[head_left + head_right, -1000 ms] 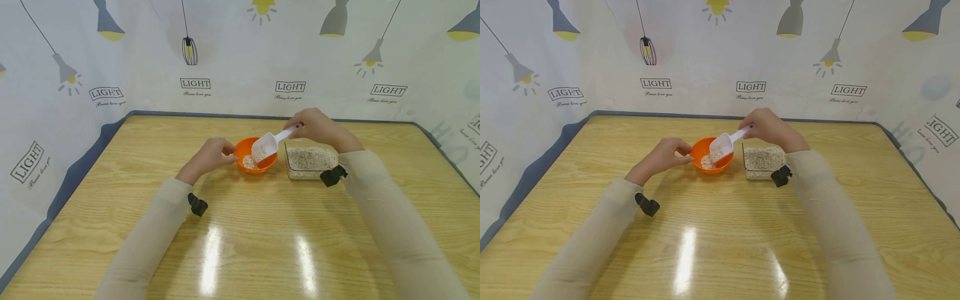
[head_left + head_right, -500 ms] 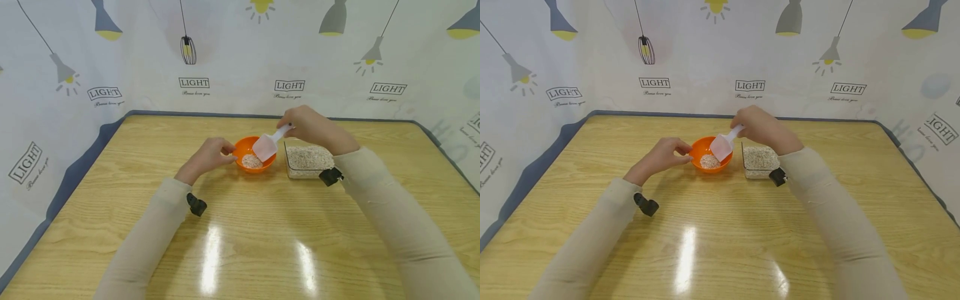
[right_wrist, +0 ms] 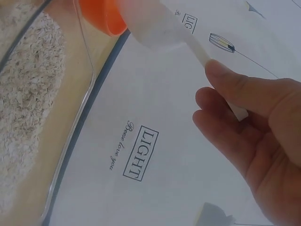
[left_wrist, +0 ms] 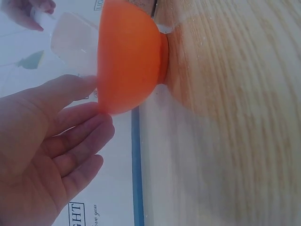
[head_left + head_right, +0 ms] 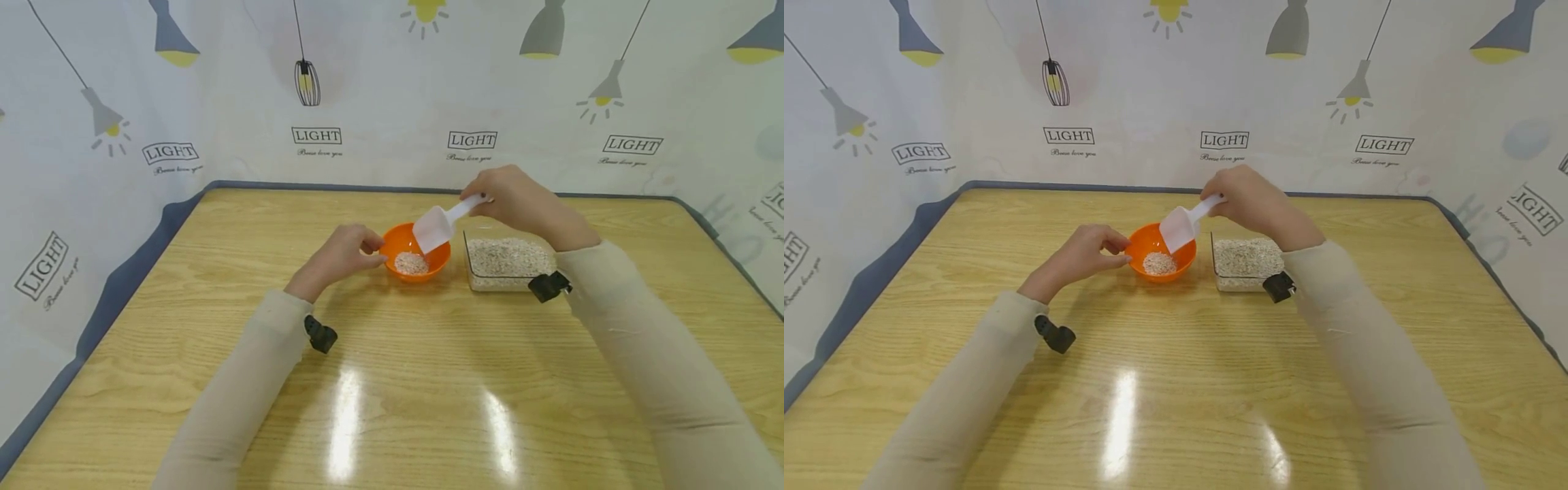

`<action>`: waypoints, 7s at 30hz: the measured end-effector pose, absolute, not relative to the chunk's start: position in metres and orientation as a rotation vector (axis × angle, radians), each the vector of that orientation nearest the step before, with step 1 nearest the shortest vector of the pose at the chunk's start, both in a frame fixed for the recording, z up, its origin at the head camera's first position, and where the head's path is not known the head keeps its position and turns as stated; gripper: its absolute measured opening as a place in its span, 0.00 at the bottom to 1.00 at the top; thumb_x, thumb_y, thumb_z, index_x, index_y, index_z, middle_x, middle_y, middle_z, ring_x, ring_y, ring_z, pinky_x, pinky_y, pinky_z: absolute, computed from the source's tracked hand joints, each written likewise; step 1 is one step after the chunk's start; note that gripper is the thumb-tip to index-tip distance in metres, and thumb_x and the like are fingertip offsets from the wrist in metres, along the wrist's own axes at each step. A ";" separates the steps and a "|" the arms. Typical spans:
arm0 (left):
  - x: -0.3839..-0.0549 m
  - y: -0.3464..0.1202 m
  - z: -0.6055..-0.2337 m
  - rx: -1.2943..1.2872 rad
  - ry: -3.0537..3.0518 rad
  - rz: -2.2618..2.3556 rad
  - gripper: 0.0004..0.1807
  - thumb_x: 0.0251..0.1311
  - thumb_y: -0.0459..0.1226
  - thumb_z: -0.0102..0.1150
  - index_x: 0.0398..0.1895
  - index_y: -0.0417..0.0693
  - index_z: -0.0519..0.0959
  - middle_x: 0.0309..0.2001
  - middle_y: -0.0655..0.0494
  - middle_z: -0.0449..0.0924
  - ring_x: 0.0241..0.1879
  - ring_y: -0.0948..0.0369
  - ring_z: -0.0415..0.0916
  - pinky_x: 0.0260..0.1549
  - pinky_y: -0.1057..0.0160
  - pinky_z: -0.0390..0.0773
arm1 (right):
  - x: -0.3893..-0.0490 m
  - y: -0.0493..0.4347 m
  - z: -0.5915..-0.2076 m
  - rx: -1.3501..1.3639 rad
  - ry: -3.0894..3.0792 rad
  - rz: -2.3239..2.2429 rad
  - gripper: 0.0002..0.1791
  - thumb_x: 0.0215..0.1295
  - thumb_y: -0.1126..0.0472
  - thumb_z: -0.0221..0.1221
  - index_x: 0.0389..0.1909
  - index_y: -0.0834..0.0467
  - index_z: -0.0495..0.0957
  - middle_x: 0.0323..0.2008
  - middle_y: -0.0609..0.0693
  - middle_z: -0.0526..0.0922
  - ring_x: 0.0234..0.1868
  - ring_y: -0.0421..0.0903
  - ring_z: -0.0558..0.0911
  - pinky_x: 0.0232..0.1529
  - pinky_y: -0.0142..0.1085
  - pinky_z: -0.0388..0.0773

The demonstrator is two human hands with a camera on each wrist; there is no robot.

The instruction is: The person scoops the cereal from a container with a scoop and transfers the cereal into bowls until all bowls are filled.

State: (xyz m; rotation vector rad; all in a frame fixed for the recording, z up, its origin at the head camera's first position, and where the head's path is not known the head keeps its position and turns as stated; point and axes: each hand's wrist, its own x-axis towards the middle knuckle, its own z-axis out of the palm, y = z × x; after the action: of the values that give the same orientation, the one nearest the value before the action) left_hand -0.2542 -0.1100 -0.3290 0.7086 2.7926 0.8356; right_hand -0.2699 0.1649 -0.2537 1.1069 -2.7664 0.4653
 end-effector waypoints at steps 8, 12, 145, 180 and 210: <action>-0.253 -0.110 -0.327 0.740 2.798 0.835 0.17 0.57 0.37 0.61 0.47 0.36 0.79 0.43 0.46 0.79 0.40 0.56 0.74 0.42 0.60 0.74 | -0.267 0.181 -0.249 1.015 -2.769 0.521 0.12 0.53 0.69 0.64 0.40 0.66 0.81 0.36 0.57 0.82 0.35 0.50 0.78 0.37 0.43 0.75; -0.252 -0.111 -0.326 0.737 2.793 0.879 0.17 0.57 0.37 0.60 0.47 0.36 0.79 0.43 0.46 0.79 0.41 0.56 0.74 0.42 0.60 0.74 | -0.264 0.190 -0.247 0.947 -2.794 0.571 0.12 0.54 0.68 0.63 0.41 0.65 0.81 0.37 0.58 0.82 0.35 0.50 0.78 0.37 0.44 0.74; -0.253 0.015 -0.334 1.085 2.713 0.744 0.15 0.60 0.38 0.57 0.17 0.47 0.70 0.20 0.57 0.60 0.27 0.62 0.59 0.29 0.68 0.62 | -0.237 0.301 -0.259 0.626 -3.234 0.472 0.11 0.58 0.64 0.61 0.41 0.63 0.81 0.26 0.47 0.78 0.22 0.44 0.66 0.23 0.35 0.64; -0.251 0.014 -0.334 1.061 2.712 0.767 0.08 0.59 0.38 0.57 0.24 0.46 0.76 0.25 0.57 0.69 0.29 0.62 0.63 0.31 0.69 0.66 | -0.222 0.323 -0.311 0.624 -3.075 0.799 0.16 0.60 0.64 0.59 0.46 0.69 0.77 0.30 0.54 0.82 0.28 0.41 0.80 0.28 0.35 0.77; -0.251 0.016 -0.334 1.072 2.727 0.760 0.20 0.60 0.38 0.57 0.13 0.47 0.63 0.18 0.57 0.55 0.25 0.62 0.55 0.25 0.68 0.56 | -0.211 0.327 -0.320 0.441 -3.084 1.033 0.21 0.64 0.63 0.55 0.53 0.73 0.70 0.38 0.63 0.81 0.34 0.40 0.82 0.37 0.40 0.78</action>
State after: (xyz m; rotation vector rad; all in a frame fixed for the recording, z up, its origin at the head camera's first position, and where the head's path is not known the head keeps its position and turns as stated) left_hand -0.2508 0.0155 -0.3342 1.0717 2.7271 0.7597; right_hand -0.2113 0.3268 -0.3199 0.4408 -3.0841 1.0328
